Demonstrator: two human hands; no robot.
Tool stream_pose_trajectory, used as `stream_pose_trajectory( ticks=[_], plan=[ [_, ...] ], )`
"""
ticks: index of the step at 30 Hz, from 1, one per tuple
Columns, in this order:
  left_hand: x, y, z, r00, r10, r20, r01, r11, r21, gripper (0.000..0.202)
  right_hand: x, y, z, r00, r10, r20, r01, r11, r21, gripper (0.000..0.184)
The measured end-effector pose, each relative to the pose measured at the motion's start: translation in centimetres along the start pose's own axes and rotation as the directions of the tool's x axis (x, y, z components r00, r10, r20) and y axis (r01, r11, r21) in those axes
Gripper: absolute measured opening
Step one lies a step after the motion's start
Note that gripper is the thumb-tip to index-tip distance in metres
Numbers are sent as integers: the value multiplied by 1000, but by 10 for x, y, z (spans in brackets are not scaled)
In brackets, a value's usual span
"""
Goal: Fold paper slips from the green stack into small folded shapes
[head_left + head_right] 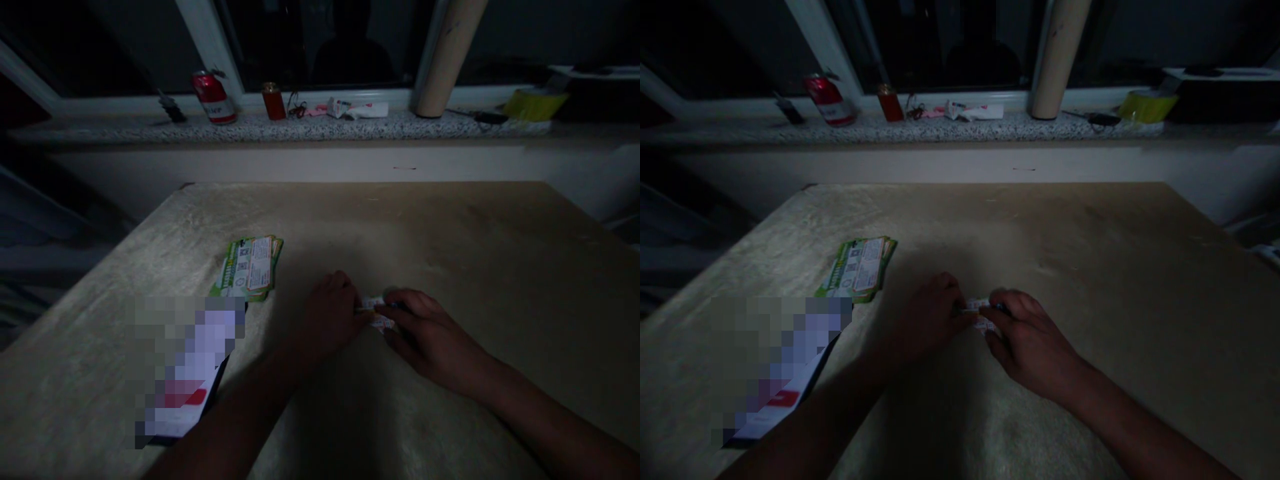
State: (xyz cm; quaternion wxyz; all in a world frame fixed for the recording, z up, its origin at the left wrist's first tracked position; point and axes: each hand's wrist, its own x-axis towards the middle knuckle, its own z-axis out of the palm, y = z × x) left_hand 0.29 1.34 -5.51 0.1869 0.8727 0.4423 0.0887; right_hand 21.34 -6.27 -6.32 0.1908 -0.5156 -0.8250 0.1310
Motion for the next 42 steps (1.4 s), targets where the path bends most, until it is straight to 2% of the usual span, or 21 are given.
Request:
stream_pose_trajectory(
  ticks=[4, 8, 13, 15, 18, 20, 21, 29, 42],
  plan=[
    [-2, -9, 1, 997, -53, -50, 49, 995, -85, 18, 0, 0, -1, 1000, 9, 13, -9, 1000, 1, 40],
    [-1, -15, -3, 992, -122, -38, 117, 987, -107, 4, 0, -1, -1, 1000, 4, 9, -4, 1000, 6, 39],
    [-3, -12, -3, 977, -198, -74, 181, 965, -192, 9, 0, -1, 0, 1000, 7, -1, -7, 1000, 8, 40],
    [-5, -7, 0, 977, -174, -125, 141, 962, -232, 11, 0, -2, 0, 1000, 7, 10, -7, 1000, 16, 42],
    [-9, 1, 8, 985, -19, -174, -22, 973, -228, 10, -1, -3, -2, 999, 14, 34, -15, 999, 30, 50],
    [-12, 5, 13, 990, 79, -121, -99, 980, -174, 12, -2, -3, -2, 999, 28, 35, -30, 999, 37, 54],
    [-13, 6, 15, 991, 90, -98, -106, 979, -172, 15, -3, -3, -2, 998, 35, 44, -37, 999, 39, 55],
    [-19, 8, 21, 993, 15, -114, -36, 982, -184, 12, -2, -2, -2, 999, 34, 38, -37, 998, 60, 60],
    [-16, 18, 23, 991, -23, -129, 16, 998, -60, 32, -3, -1, -1, 999, 23, 39, -26, 997, 67, 65]
  ],
)
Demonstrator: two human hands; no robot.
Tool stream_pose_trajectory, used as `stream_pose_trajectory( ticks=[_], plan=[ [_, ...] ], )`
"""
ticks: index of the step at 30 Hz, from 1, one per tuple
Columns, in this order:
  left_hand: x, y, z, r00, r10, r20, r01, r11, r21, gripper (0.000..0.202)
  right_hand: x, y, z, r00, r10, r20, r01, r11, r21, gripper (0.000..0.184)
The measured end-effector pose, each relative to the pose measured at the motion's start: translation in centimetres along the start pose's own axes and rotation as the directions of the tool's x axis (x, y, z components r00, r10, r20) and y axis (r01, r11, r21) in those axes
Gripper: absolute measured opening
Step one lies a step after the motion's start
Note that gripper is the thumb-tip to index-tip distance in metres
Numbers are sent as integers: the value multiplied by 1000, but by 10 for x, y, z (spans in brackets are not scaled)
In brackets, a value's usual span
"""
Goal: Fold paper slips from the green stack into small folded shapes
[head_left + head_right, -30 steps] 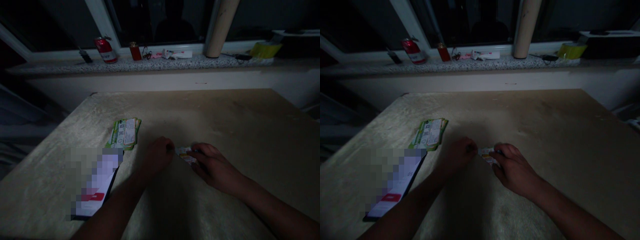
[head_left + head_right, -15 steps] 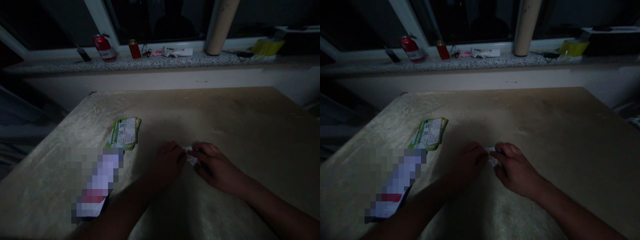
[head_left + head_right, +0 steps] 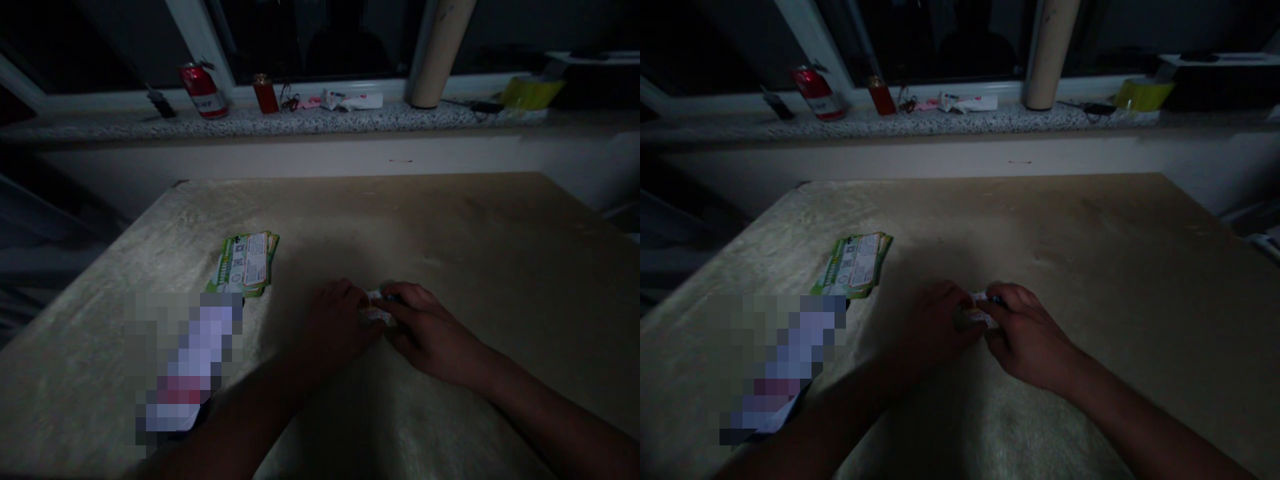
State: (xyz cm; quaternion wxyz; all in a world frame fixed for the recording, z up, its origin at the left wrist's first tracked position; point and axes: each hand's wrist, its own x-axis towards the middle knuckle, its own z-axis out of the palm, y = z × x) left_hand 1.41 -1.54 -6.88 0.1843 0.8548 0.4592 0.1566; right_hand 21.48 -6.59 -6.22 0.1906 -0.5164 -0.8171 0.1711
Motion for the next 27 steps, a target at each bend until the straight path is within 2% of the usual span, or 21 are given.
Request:
stream_pose_trajectory(
  ticks=[5, 14, 27],
  plan=[
    [0, 1, 2, 1000, 31, 7, -31, 999, 31, 51, 0, 1, 0, 1000, -17, -7, 17, 1000, -6, 68],
    [-1, -5, -5, 998, 39, 41, -38, 999, -30, 53, 0, 8, 0, 998, -57, -23, 57, 998, 0, 65],
    [2, -1, -5, 999, 18, 39, -18, 1000, -20, 31, 2, 6, -1, 998, -59, -26, 60, 998, 24, 57]
  ],
)
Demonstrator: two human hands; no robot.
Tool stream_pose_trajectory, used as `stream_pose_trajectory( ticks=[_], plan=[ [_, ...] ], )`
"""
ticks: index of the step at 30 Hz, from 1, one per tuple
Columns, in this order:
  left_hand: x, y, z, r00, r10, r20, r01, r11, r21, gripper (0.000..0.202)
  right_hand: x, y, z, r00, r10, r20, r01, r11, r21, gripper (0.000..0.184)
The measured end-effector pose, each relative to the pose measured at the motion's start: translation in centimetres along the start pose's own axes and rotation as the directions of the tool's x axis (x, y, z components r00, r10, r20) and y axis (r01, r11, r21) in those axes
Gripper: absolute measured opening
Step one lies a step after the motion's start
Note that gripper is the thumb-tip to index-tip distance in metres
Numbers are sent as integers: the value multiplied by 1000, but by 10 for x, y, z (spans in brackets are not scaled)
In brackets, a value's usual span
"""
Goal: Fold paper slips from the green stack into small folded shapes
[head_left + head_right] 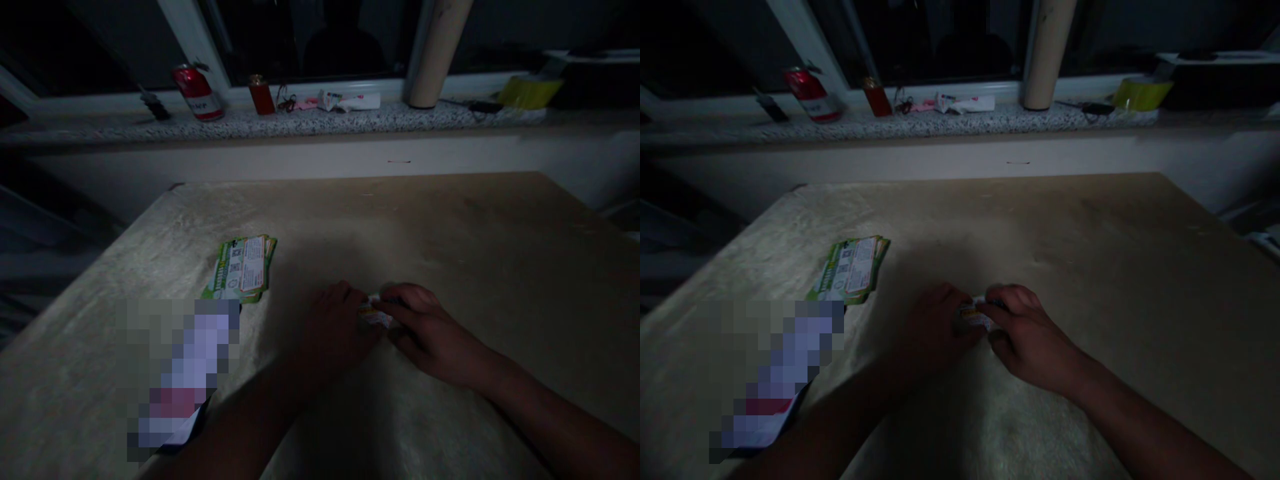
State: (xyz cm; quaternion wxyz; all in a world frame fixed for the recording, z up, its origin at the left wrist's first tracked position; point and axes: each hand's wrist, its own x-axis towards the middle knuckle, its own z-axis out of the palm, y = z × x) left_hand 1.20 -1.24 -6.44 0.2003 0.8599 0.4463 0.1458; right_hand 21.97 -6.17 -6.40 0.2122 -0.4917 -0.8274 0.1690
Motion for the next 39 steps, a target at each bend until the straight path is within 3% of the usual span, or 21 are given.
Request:
stream_pose_trajectory(
  ticks=[11, 16, 25, 29, 35, 39],
  plan=[
    [-1, -6, -1, 999, 36, -3, -36, 999, 0, 12, -2, 2, 0, 1000, 11, -8, -10, 1000, 27, 59],
    [0, -7, -3, 999, 40, 2, -40, 999, -11, 12, -1, 2, -1, 1000, 9, -8, -8, 999, 31, 61],
    [1, -10, 0, 999, 42, -6, -42, 999, -30, 11, 0, 1, 6, 997, -2, -75, 0, 1000, -28, 38],
    [2, -12, 0, 999, 44, -17, -45, 997, -67, 14, 0, 0, 10, 994, -5, -106, 0, 999, -52, 36],
    [2, -14, 2, 990, -80, -116, 61, 985, -161, 14, 0, 1, 12, 992, -6, -124, -1, 998, -59, 36],
    [1, -11, 3, 990, -71, -120, 63, 996, -65, 19, 0, 1, 13, 993, -7, -121, 1, 999, -50, 36]
  ],
)
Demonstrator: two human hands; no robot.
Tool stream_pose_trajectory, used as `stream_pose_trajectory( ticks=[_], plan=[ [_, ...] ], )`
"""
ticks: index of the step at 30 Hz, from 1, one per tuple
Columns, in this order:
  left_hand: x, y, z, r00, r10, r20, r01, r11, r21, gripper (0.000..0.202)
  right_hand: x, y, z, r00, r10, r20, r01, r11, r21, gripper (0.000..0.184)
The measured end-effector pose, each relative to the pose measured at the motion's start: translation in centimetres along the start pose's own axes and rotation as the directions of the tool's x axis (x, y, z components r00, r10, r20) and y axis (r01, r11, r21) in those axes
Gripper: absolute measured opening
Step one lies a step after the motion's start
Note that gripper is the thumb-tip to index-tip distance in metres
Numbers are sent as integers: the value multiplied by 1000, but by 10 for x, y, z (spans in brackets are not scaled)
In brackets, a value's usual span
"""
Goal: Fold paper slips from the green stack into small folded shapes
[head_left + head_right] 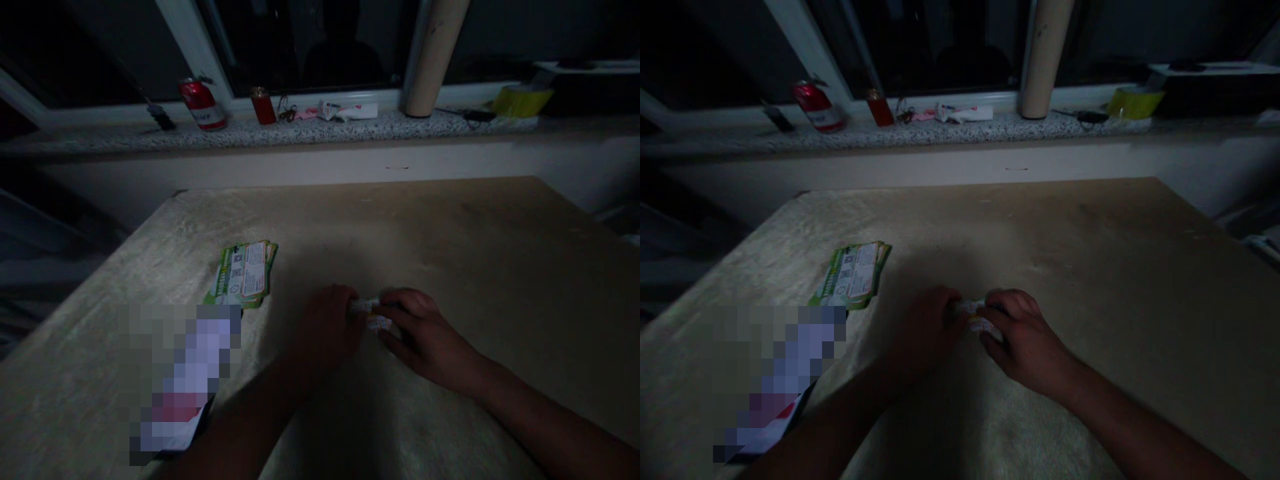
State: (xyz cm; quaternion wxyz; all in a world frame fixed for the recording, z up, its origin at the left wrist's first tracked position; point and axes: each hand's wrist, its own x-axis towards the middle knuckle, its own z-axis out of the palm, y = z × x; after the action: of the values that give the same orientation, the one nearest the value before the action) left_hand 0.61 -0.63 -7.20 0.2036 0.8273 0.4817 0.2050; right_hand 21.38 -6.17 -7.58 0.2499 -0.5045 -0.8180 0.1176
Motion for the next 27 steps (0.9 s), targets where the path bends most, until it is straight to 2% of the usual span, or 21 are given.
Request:
stream_pose_trajectory(
  ticks=[5, 10, 19, 27],
  plan=[
    [-1, 8, -2, 998, 43, 38, -48, 986, 161, 39, 0, 1, -1, 999, 39, 26, -39, 999, 25, 43],
    [0, 10, -4, 998, 22, 64, -34, 979, 202, 35, 0, 0, -1, 999, 35, 18, -35, 999, 29, 46],
    [8, 7, -17, 988, -23, 150, -3, 984, 176, 27, 0, -2, -1, 998, 58, 6, -58, 998, 13, 39],
    [20, -2, -29, 976, -114, 185, 85, 984, 158, 16, 1, -1, -1, 997, 73, 3, -73, 997, 7, 39]
  ],
)
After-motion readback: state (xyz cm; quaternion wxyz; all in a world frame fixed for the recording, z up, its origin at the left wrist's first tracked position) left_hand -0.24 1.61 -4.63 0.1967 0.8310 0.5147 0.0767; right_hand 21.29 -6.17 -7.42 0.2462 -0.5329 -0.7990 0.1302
